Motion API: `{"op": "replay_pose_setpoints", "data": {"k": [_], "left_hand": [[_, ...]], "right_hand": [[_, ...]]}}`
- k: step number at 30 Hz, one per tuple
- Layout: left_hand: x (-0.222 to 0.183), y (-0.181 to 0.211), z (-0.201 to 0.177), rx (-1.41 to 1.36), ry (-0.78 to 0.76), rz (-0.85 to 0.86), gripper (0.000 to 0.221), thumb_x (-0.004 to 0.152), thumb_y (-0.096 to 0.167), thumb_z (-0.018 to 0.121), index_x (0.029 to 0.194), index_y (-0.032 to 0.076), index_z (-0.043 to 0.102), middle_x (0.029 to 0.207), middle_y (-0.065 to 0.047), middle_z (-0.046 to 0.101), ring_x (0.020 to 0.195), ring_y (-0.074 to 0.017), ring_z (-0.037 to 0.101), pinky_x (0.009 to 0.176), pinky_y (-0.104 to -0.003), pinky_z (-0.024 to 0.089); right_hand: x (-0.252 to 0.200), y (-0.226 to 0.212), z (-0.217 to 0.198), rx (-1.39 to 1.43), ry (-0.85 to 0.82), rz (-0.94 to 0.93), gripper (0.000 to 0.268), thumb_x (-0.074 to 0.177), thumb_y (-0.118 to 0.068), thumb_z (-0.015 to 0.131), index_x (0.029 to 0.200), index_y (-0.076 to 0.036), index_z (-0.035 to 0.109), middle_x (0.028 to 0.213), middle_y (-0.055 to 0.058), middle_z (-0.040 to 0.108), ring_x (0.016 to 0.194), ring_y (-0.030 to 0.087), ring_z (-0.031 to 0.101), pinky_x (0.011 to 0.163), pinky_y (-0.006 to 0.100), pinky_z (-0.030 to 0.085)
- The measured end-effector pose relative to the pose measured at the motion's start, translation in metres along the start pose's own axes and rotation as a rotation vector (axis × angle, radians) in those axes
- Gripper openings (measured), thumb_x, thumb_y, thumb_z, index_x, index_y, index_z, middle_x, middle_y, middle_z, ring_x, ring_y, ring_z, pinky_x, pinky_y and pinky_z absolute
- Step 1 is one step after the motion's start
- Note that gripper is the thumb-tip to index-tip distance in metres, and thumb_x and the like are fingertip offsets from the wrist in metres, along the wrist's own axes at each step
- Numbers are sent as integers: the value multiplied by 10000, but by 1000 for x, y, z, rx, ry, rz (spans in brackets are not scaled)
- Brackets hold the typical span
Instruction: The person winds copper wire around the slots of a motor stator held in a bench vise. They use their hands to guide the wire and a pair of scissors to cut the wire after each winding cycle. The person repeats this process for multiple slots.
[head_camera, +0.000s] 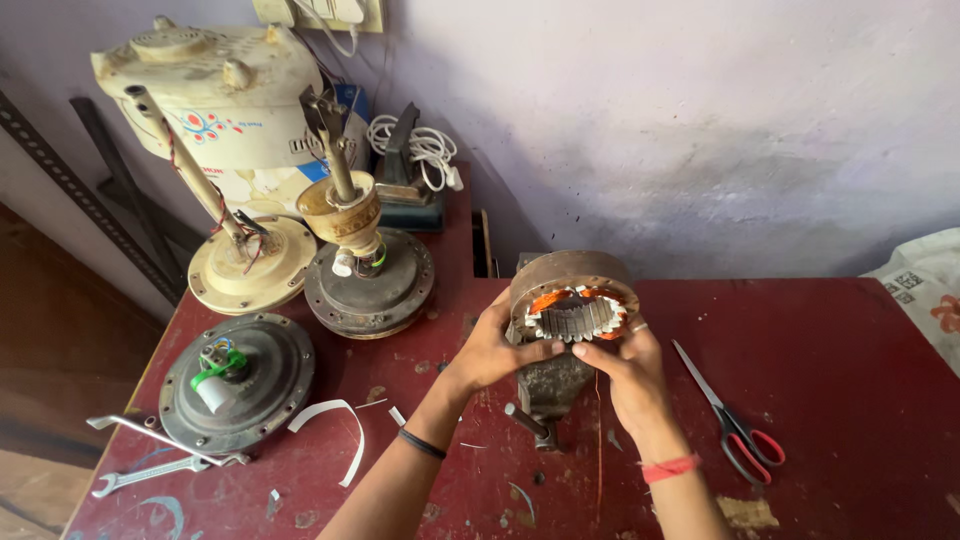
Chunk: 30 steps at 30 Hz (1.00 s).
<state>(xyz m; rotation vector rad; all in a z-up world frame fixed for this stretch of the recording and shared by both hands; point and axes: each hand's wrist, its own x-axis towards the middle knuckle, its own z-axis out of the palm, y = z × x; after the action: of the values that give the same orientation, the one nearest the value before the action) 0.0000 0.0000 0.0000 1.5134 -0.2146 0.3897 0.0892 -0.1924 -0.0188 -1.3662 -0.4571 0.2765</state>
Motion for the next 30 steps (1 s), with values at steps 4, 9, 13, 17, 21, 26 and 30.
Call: {"op": "replay_pose_setpoints", "data": {"k": [4,9,13,17,21,26,30], "left_hand": [[-1,8,6,-57,55,-94,822,724,104,859,1461,43,500,1353,-97,648,1292,-235,591,1140,-387,456],[-2,8,8,-53,76,-158,804,681,70,836,1424,45,527,1310,-105,663,1260,-239,608,1122,-387,468],[-1,6,11,-52,90,-158,800,680,63,808,1426,61,519,1317,-89,649,1258,-233,603,1116,-385,474],[-2,3,14,-19,111,-184,787,691,52,794,1427,72,518,1319,-79,641,1257,-231,597,1105,-385,478],[-3,3,14,-38,102,-160,822,704,36,769,1471,99,481,1352,-62,618,1288,-215,558,1129,-373,435],[-4,5,13,-89,106,-158,783,728,35,797,1447,74,493,1329,-79,627,1274,-216,568,1120,-383,452],[-3,4,13,-38,103,-107,809,723,17,757,1480,64,475,1352,-89,627,1298,-214,560,1144,-374,439]], "right_hand": [[4,-12,1,57,-123,-73,778,625,-24,818,1347,-43,530,1264,71,635,1238,226,566,1140,401,399],[8,-13,-2,133,-225,-25,686,673,3,787,1321,-10,561,1242,68,651,1197,207,580,1070,379,433],[6,-11,-4,129,-261,-31,613,702,-6,779,1290,22,606,1230,83,676,1188,209,591,1070,377,438],[5,-14,-5,144,-308,-44,614,711,-16,789,1298,19,612,1236,79,678,1190,198,587,1077,371,427],[10,-18,-6,144,-301,-63,654,707,-30,795,1323,7,582,1238,73,677,1203,197,592,1104,366,415],[10,-13,-4,173,-253,-52,703,694,-45,801,1339,-7,524,1233,59,659,1201,195,583,1093,378,419],[8,-1,-4,150,-230,-53,648,714,-55,801,1309,26,558,1200,83,677,1169,219,594,1088,391,439]]}}
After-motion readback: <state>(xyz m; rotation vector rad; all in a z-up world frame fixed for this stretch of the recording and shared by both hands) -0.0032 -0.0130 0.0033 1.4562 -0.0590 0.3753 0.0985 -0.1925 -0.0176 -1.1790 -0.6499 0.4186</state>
